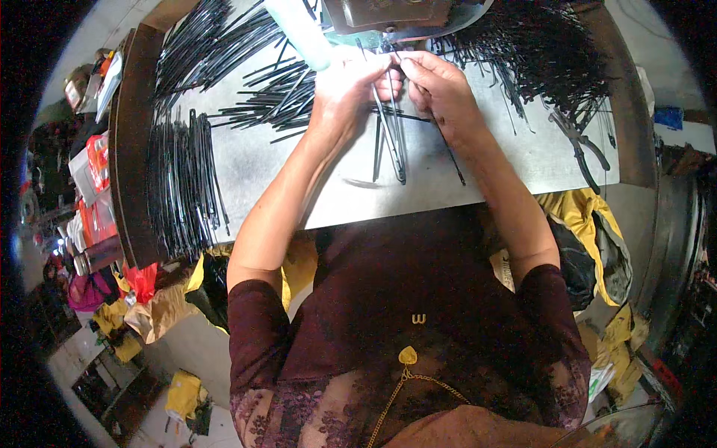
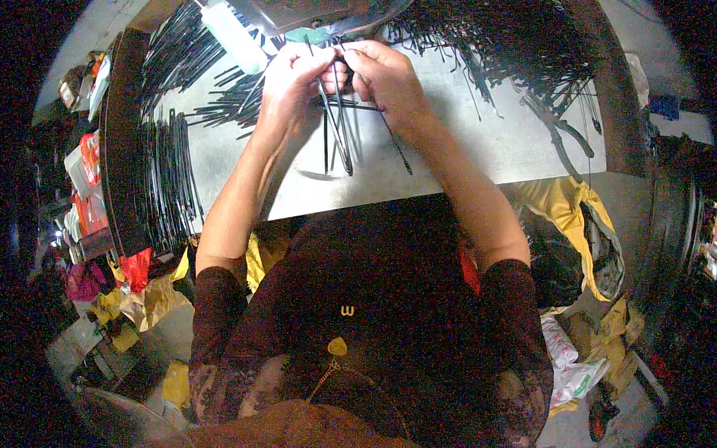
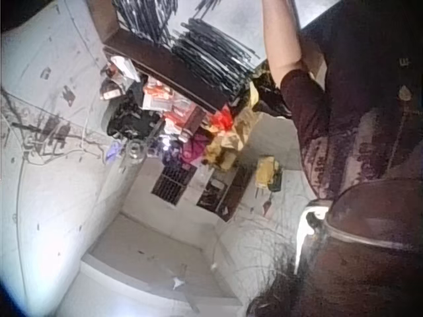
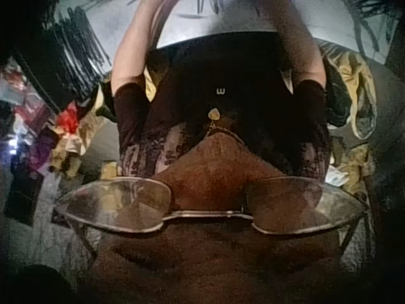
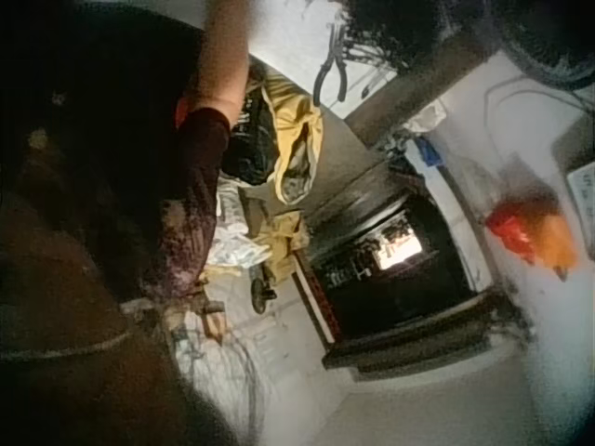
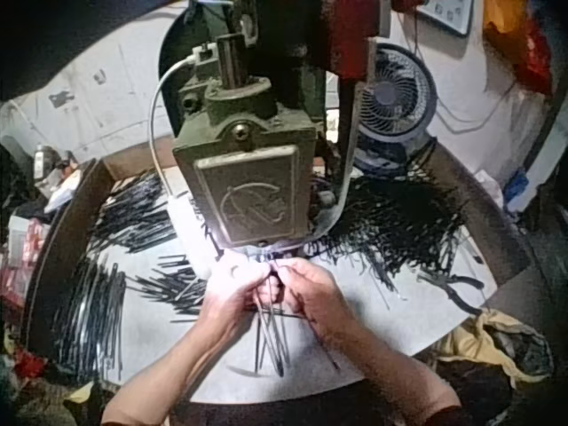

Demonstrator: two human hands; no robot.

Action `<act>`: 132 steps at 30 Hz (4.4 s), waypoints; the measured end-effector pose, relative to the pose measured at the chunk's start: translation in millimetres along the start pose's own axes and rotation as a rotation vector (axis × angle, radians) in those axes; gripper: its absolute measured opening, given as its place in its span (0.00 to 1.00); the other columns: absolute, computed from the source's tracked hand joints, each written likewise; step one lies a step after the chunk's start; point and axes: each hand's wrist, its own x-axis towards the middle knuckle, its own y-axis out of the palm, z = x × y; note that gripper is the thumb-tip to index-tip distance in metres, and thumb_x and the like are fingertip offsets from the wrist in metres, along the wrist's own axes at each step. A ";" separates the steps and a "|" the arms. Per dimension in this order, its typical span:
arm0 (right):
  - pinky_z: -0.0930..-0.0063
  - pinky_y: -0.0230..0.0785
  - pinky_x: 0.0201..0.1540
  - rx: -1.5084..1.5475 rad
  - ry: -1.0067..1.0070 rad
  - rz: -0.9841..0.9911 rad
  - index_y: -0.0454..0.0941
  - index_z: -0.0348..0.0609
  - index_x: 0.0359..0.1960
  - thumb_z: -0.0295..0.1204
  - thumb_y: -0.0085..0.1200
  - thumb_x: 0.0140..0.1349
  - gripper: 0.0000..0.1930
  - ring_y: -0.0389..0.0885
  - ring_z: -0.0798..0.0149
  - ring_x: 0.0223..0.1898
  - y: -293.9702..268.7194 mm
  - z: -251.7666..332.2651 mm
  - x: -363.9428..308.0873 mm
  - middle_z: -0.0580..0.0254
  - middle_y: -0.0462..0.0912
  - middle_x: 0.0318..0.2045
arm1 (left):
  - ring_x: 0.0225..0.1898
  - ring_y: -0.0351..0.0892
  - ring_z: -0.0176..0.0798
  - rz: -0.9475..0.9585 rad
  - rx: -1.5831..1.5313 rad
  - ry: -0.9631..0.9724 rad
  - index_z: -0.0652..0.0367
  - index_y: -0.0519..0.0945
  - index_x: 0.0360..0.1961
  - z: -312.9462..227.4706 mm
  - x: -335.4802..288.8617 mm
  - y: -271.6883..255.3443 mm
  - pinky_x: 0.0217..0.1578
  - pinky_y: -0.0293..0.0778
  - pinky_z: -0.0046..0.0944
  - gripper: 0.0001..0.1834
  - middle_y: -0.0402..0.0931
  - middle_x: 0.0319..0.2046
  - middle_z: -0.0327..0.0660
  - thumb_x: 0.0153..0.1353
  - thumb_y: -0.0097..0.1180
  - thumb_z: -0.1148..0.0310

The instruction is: The person assembles small black components by hand using a mechanical press.

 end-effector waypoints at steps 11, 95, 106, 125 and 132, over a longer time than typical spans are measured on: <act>0.87 0.47 0.17 -0.081 -0.013 0.047 0.76 0.40 0.46 0.33 0.47 0.66 0.13 0.59 0.83 0.15 -0.4 10.6 -2.3 0.77 0.68 0.17 | 0.21 0.76 0.36 0.026 0.076 0.009 0.68 0.76 0.30 -4.2 5.3 0.7 0.25 0.74 0.32 0.08 0.76 0.21 0.44 0.56 0.58 0.71; 0.88 0.46 0.14 -0.451 0.021 0.113 0.73 0.43 0.53 0.38 0.41 0.69 0.18 0.56 0.82 0.11 11.9 2.0 -40.6 0.70 0.68 0.14 | 0.19 0.76 0.33 -0.094 0.752 0.099 0.67 0.77 0.35 -72.4 -61.3 -79.5 0.23 0.70 0.32 0.16 0.79 0.20 0.45 0.52 0.61 0.65; 0.87 0.50 0.14 -0.520 0.146 0.455 0.76 0.44 0.48 0.35 0.44 0.68 0.14 0.60 0.81 0.11 96.2 -17.1 -36.9 0.72 0.68 0.14 | 0.43 0.74 0.34 -1.194 0.800 1.094 0.67 0.73 0.45 -176.5 -229.7 -241.7 0.49 0.69 0.33 0.17 0.76 0.41 0.41 0.56 0.61 0.72; 0.80 0.59 0.17 -0.766 0.098 0.556 0.78 0.39 0.46 0.35 0.45 0.65 0.15 0.65 0.77 0.13 153.2 -46.2 -47.1 0.67 0.71 0.13 | 0.47 0.77 0.44 -1.527 0.900 0.564 0.63 0.73 0.50 -234.4 -327.5 -538.1 0.48 0.72 0.41 0.43 0.77 0.46 0.46 0.30 0.77 0.55; 0.80 0.61 0.18 -0.810 0.005 0.369 0.78 0.41 0.46 0.35 0.46 0.66 0.14 0.66 0.77 0.13 155.6 -56.3 -51.2 0.68 0.71 0.13 | 0.48 0.77 0.50 -1.598 0.913 0.223 0.65 0.72 0.49 -255.5 -283.7 -526.0 0.48 0.73 0.45 0.48 0.76 0.46 0.51 0.25 0.76 0.49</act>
